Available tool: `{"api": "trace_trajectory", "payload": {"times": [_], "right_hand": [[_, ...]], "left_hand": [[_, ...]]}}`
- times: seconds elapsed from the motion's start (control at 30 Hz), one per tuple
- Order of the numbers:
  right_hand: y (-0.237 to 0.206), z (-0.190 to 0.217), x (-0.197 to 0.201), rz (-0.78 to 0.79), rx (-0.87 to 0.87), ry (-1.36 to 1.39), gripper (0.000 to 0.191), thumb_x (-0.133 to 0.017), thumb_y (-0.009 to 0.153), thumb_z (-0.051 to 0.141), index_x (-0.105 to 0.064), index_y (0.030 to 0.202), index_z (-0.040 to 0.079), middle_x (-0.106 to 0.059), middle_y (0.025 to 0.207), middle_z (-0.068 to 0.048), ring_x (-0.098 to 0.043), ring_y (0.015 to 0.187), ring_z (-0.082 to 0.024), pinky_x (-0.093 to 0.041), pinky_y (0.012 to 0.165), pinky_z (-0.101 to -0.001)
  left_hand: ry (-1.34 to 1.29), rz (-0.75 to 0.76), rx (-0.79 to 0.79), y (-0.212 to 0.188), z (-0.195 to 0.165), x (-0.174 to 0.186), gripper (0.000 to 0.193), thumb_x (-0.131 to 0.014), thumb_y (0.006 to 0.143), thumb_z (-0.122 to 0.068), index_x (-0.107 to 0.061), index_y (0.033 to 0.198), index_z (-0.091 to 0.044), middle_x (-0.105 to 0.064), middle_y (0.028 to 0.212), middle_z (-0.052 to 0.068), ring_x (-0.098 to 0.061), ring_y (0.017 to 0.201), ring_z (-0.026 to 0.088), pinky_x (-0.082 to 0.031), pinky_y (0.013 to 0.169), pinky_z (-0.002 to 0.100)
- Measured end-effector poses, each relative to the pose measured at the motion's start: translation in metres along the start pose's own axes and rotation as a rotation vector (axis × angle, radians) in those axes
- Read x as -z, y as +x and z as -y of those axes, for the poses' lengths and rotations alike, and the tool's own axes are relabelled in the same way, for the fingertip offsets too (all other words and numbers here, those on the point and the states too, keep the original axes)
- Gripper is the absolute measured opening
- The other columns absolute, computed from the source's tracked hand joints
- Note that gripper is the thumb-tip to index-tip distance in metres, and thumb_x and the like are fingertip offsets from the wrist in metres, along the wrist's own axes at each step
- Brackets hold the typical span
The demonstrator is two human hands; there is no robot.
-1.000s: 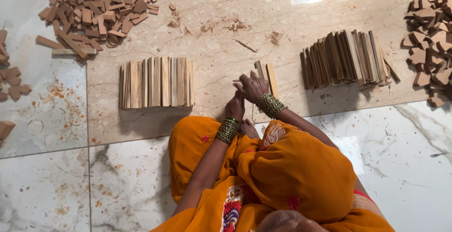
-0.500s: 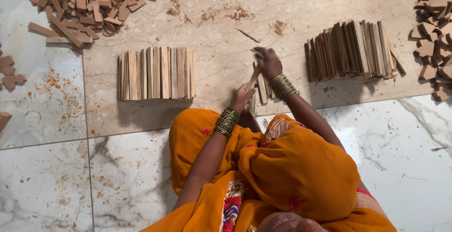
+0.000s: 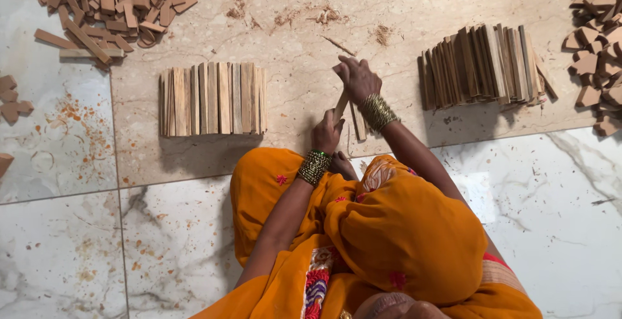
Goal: The person sits on the floor and sorts small cut wooden pieces, picking individual sticks and placing them into separate piles by type. They occasionally square up and reposition the growing stacks of light and dark wood pieces with their hands.
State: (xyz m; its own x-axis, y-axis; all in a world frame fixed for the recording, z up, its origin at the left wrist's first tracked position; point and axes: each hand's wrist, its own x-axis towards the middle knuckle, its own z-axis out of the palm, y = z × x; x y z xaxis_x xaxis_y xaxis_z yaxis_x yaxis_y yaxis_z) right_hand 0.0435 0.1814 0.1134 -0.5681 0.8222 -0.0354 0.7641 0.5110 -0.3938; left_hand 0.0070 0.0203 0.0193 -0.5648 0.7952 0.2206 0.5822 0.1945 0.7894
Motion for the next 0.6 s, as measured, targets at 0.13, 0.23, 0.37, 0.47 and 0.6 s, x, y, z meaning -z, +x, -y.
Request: {"api": "trace_trajectory", "payload": {"times": [0.13,0.23,0.37,0.47,0.6], "right_hand": [[0.023,-0.007,0.019,0.371,0.042,0.562,0.055,-0.037,0.116,0.053,-0.078,0.130,0.021,-0.061,0.083,-0.004,-0.055,0.066,-0.010,-0.041,0.063,-0.0262],[0.023,-0.006,0.035,0.670,-0.164,0.962,0.055,-0.040,0.109,0.049,-0.076,0.128,0.011,-0.038,0.055,-0.001,-0.028,0.040,-0.010,-0.024,0.037,-0.0276],[0.007,-0.003,0.045,0.773,-0.272,1.319,0.057,-0.035,0.107,0.047,-0.074,0.124,0.009,-0.039,0.059,0.007,-0.023,0.040,-0.007,-0.020,0.036,-0.0246],[0.003,-0.016,0.032,0.754,-0.310,1.467,0.055,-0.035,0.107,0.047,-0.074,0.122,0.011,-0.040,0.060,0.006,-0.022,0.041,-0.008,-0.020,0.037,-0.0254],[0.007,-0.047,-0.002,0.367,-0.205,1.173,0.063,-0.042,0.109,0.059,-0.081,0.119,0.011,-0.058,0.080,0.007,-0.047,0.060,-0.010,-0.041,0.059,-0.0290]], "left_hand": [[-0.047,-0.062,-0.041,-0.004,-0.001,0.005,0.039,-0.069,0.098,-0.030,-0.057,0.126,-0.006,-0.073,0.090,0.022,-0.073,0.078,0.040,-0.058,0.062,0.046],[-0.056,-0.064,-0.034,-0.003,0.002,0.006,0.037,-0.070,0.097,-0.029,-0.058,0.124,-0.005,-0.073,0.088,0.022,-0.072,0.079,0.041,-0.056,0.063,0.047],[-0.204,0.001,0.036,0.000,0.002,-0.003,0.035,-0.069,0.099,-0.030,-0.058,0.123,-0.006,-0.073,0.087,0.020,-0.074,0.078,0.038,-0.060,0.063,0.044],[-0.335,0.060,0.077,0.001,-0.002,-0.010,0.030,-0.066,0.101,-0.031,-0.060,0.120,-0.008,-0.075,0.087,0.016,-0.078,0.075,0.032,-0.063,0.064,0.040],[-0.343,0.031,0.245,0.005,0.001,-0.007,0.042,-0.065,0.100,-0.029,-0.054,0.134,-0.008,-0.073,0.084,0.021,-0.075,0.075,0.035,-0.058,0.062,0.043]]}}
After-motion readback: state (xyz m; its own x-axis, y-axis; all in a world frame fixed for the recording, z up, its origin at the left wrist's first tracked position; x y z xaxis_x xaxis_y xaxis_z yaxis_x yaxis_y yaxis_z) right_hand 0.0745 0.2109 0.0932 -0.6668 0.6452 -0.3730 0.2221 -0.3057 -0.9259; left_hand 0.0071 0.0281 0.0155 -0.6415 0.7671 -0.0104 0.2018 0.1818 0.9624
